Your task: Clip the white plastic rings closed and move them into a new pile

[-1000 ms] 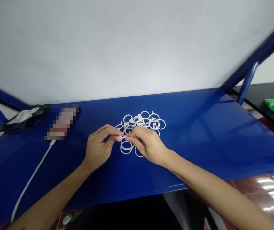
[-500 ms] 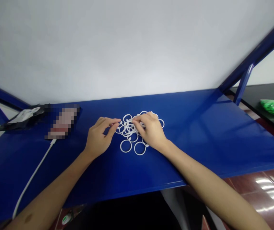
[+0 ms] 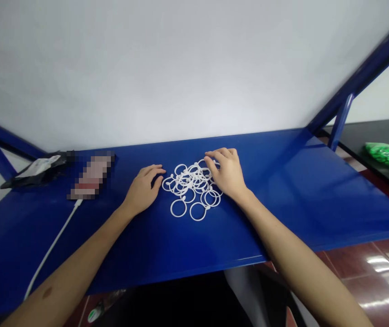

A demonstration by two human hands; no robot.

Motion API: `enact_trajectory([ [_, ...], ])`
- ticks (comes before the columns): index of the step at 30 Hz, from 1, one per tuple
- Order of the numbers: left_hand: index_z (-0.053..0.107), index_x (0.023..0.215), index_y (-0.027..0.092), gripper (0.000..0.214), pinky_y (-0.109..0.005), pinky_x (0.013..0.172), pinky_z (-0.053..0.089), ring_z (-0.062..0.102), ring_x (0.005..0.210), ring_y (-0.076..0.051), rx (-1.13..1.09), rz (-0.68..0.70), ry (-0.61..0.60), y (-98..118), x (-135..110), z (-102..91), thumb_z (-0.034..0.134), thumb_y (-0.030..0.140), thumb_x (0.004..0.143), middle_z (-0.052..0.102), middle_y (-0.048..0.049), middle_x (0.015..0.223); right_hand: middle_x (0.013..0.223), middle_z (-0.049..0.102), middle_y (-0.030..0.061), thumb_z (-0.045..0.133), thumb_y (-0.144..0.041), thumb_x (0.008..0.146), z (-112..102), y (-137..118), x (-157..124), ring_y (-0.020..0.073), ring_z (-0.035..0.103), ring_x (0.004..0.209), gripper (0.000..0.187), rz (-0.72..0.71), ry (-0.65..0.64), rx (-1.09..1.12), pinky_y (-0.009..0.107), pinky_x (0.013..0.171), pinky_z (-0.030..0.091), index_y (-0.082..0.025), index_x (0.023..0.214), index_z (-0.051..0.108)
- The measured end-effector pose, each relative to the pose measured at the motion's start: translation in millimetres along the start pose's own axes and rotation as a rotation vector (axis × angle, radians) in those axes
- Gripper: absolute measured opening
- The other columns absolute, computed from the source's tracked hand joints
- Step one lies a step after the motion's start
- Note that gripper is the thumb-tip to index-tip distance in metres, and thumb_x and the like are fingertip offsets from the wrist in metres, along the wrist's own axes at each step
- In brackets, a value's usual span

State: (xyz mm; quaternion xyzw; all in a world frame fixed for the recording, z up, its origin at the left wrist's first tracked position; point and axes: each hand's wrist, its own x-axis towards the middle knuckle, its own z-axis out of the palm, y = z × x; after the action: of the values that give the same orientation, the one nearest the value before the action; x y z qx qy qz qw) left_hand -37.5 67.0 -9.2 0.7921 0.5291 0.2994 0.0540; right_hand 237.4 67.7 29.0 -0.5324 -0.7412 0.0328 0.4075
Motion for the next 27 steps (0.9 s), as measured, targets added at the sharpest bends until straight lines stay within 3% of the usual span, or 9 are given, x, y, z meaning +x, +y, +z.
enact_trajectory([
  [5, 0.063, 0.115, 0.017, 0.027, -0.056, 0.114, 0.039, 0.054, 0.132, -0.031, 0.090, 0.032, -0.064, -5.7, 9.1, 3.4, 0.044, 0.017, 0.096, 0.063, -0.0130, 0.135, 0.107, 0.074, 0.0114, 0.036, -0.056, 0.101, 9.1, 36.0, 8.8, 0.0284, 0.064, 0.101, 0.052, 0.249, -0.047, 0.097, 0.048, 0.097, 0.044, -0.019, 0.103, 0.073],
  [7, 0.062, 0.117, 0.016, 0.029, -0.056, 0.116, 0.038, 0.053, 0.133, -0.031, 0.122, 0.045, -0.077, -6.7, 11.7, 4.9, 0.043, 0.017, 0.096, 0.061, -0.0140, 0.137, 0.108, 0.074, 0.0121, 0.030, -0.062, 0.100, 11.4, 45.5, 10.9, 0.0286, 0.064, 0.104, 0.061, 0.279, -0.054, 0.136, 0.048, 0.098, 0.044, -0.019, 0.104, 0.072],
  [17, 0.061, 0.121, 0.014, 0.030, -0.055, 0.117, 0.037, 0.049, 0.137, -0.031, 0.145, 0.060, -0.095, -4.3, 7.8, 5.8, 0.043, 0.022, 0.098, 0.058, -0.0164, 0.141, 0.104, 0.074, 0.0096, 0.024, -0.068, 0.099, 12.1, 39.0, 7.5, 0.0273, 0.064, 0.101, 0.066, 0.160, -0.139, 0.104, 0.045, 0.096, 0.044, -0.021, 0.103, 0.071],
  [27, 0.060, 0.125, 0.013, 0.032, -0.053, 0.118, 0.035, 0.046, 0.139, -0.032, 0.158, 0.072, -0.143, -1.1, 5.8, 2.3, 0.044, 0.024, 0.099, 0.055, -0.0159, 0.144, 0.108, 0.072, 0.0096, 0.025, -0.062, 0.102, 8.1, 35.4, 1.7, 0.0272, 0.063, 0.105, 0.061, 0.138, -0.186, 0.129, 0.046, 0.097, 0.045, -0.021, 0.111, 0.069],
])
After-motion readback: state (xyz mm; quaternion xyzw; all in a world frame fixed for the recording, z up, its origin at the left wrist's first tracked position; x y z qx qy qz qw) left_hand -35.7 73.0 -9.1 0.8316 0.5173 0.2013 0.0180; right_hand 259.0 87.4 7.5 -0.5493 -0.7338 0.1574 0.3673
